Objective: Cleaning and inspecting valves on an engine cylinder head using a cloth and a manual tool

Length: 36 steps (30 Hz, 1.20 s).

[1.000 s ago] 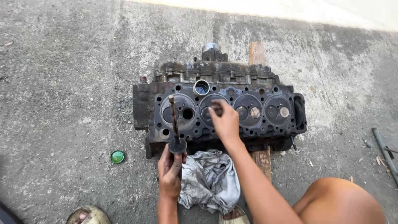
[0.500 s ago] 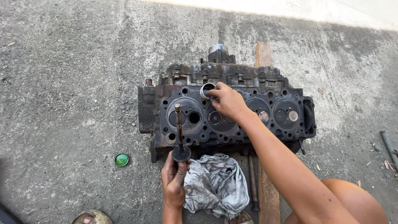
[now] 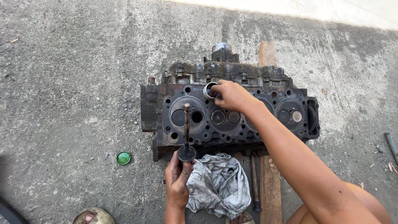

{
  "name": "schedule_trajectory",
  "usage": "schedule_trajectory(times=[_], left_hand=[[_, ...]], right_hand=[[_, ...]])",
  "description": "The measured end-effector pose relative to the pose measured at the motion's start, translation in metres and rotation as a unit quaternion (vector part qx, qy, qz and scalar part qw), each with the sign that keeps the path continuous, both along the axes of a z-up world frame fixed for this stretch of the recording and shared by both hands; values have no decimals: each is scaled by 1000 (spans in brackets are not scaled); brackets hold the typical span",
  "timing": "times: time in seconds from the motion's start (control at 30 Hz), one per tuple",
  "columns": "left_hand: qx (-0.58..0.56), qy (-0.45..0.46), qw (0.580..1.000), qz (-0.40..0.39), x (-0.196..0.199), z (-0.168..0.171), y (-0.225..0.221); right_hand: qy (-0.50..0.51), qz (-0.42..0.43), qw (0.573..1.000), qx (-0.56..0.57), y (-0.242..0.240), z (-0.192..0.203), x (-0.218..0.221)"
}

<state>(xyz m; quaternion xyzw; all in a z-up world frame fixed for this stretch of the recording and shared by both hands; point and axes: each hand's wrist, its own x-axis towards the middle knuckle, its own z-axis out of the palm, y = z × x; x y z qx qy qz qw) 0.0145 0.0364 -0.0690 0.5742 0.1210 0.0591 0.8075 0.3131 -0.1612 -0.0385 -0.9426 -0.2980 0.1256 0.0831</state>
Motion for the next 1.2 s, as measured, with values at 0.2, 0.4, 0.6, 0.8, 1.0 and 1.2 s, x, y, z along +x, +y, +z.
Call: schedule_trajectory(times=[0.2,0.4,0.6,0.8,1.0,1.2], left_hand=[[-9,7,1000,2,0,0,-1],[10,21,1000,-9,2,6,0],[13,6,1000,-8,3,6,-1],[27,25,999,-8,2,1,-3],[14,19,1000,-10,1,3,-3],[23,19,999,-12,2,6,-2]], right_hand=[[4,28,999,-42,6,10,4],[8,47,997,-59,3,12,7],[40,33,996,-77,5,23,5],[32,42,997,-62,0,24,3],[45,47,995,-76,-1,18,8],[19,89,994,-53,-5,13,14]])
